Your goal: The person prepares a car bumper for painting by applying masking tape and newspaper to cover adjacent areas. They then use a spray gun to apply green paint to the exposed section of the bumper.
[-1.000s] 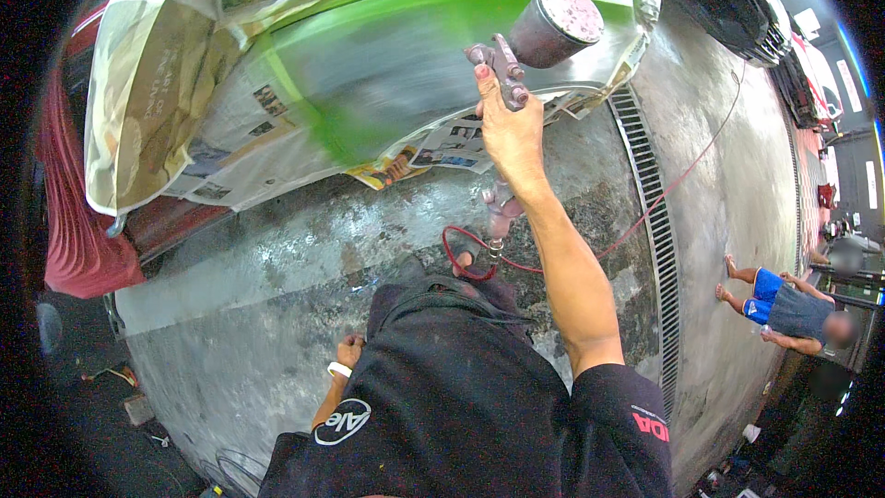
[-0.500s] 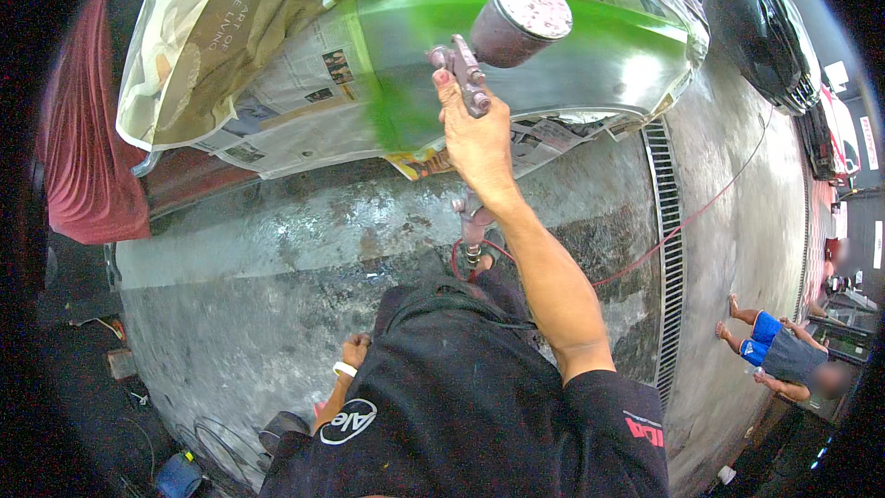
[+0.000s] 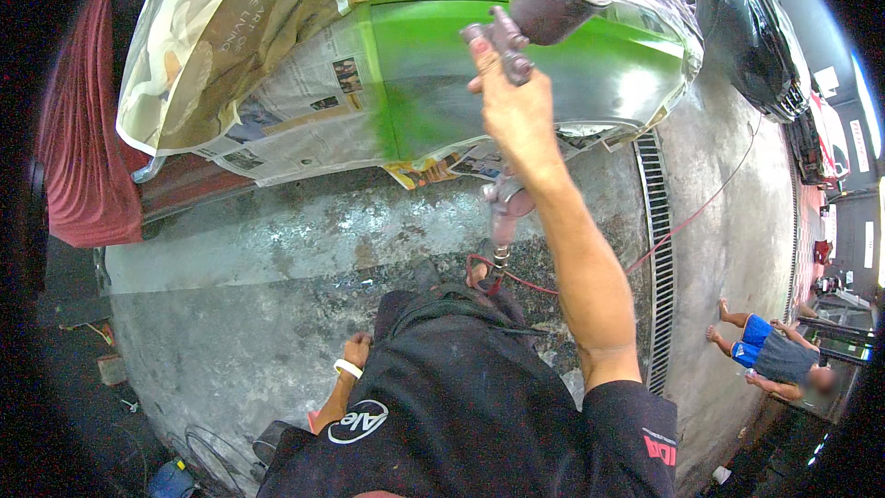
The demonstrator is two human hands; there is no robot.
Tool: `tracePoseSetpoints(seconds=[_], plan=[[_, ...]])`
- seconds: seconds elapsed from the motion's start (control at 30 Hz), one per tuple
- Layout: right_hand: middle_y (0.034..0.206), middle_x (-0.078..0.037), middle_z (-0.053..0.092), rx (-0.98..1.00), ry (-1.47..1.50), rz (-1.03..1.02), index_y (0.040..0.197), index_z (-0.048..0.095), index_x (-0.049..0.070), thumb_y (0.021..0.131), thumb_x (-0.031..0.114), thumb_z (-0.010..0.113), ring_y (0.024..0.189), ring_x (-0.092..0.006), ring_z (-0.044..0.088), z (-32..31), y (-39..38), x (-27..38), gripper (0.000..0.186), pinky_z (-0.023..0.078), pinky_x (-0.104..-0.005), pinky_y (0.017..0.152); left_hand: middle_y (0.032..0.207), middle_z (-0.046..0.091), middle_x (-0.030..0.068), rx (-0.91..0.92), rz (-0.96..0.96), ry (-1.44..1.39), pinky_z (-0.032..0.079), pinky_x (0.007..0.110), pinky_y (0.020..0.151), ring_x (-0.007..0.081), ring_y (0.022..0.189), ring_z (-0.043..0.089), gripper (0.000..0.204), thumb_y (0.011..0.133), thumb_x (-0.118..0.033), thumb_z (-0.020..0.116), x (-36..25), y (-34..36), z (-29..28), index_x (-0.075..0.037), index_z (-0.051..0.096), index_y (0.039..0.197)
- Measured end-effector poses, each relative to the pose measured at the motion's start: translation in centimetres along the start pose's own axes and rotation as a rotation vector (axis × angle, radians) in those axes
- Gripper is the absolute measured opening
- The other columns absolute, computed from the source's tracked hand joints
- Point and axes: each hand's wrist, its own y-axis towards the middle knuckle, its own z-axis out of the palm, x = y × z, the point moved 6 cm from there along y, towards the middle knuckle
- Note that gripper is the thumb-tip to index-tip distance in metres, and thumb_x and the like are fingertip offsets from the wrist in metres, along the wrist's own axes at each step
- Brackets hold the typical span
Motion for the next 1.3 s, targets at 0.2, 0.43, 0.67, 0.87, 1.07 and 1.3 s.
tracePoseSetpoints(seconds=[0.2, 0.43, 0.67, 0.87, 1.07, 1.3], plan=[[0.078, -0.002, 0.058, 0.035, 0.088, 0.009, 0.104, 0.062, 0.003, 0.094, 0.056, 0.069, 0.049, -0.0055, 0.040, -1.1, 1.8, 2.4, 0.054, 0.033, -0.0234, 0.043, 0.080, 0.073, 0.0142, -0.023, 0.078, -0.033, 0.055, 0.036, 0.068, 0.0215, 0.073, 0.071, 0.034, 0.099, -0.030, 0.064, 0.2, 1.1, 0.7, 0.002, 0.072, 0.103], [0.078, -0.003, 0.056, 0.209, 0.064, -0.034, 0.103, 0.062, 0.001, 0.093, 0.057, 0.070, 0.050, -0.0054, 0.039, 3.5, 0.9, 4.0, 0.057, 0.032, -0.0230, 0.044, 0.086, 0.075, 0.0189, -0.024, -0.017, 0.039, 0.056, 0.040, 0.076, 0.0282, 0.082, 0.074, 0.031, 0.097, -0.031, 0.064, 3.5, 2.4, 1.6, -0.002, 0.074, 0.104], [0.083, -0.004, 0.062, 0.272, 0.048, -0.053, 0.106, 0.062, -0.001, 0.094, 0.057, 0.069, 0.051, -0.0048, 0.041, 6.1, -0.8, 5.0, 0.059, 0.033, -0.0234, 0.044, 0.088, 0.075, 0.0201, -0.052, 0.006, 0.053, 0.056, 0.040, 0.076, 0.0298, 0.082, 0.074, 0.033, 0.097, -0.028, 0.063, 4.2, 2.1, 0.8, 0.001, 0.074, 0.105], [0.070, 0.003, 0.056, 0.160, -0.104, -0.077, 0.094, 0.072, 0.004, 0.096, 0.059, 0.065, 0.063, -0.0068, 0.047, 4.1, -2.7, 1.6, 0.055, 0.039, -0.0270, 0.057, 0.083, 0.073, 0.0155, 0.018, 0.121, 0.060, 0.055, 0.036, 0.066, 0.0209, 0.072, 0.071, 0.033, 0.097, -0.025, 0.063, -0.9, 0.4, -0.2, 0.006, 0.072, 0.104], [0.064, 0.005, 0.052, -0.308, 0.040, -0.209, 0.085, 0.067, 0.005, 0.098, 0.050, 0.068, 0.053, -0.0036, 0.045, -1.3, -4.6, -5.8, 0.047, 0.032, -0.0233, 0.047, 0.082, 0.072, 0.0151, 0.034, 0.104, 0.001, 0.055, 0.035, 0.066, 0.0204, 0.072, 0.070, 0.037, 0.099, -0.028, 0.063, -0.4, 1.6, -2.1, 0.007, 0.070, 0.102], [0.056, 0.006, 0.047, -0.291, 0.163, -0.102, 0.077, 0.062, 0.007, 0.097, 0.047, 0.071, 0.045, -0.0036, 0.042, 1.0, -5.4, -10.4, 0.046, 0.030, -0.0234, 0.042, 0.078, 0.071, 0.0124, -0.019, 0.140, -0.036, 0.054, 0.034, 0.065, 0.0182, 0.071, 0.066, 0.038, 0.100, -0.030, 0.063, 1.2, 1.9, -3.6, 0.007, 0.069, 0.104]])
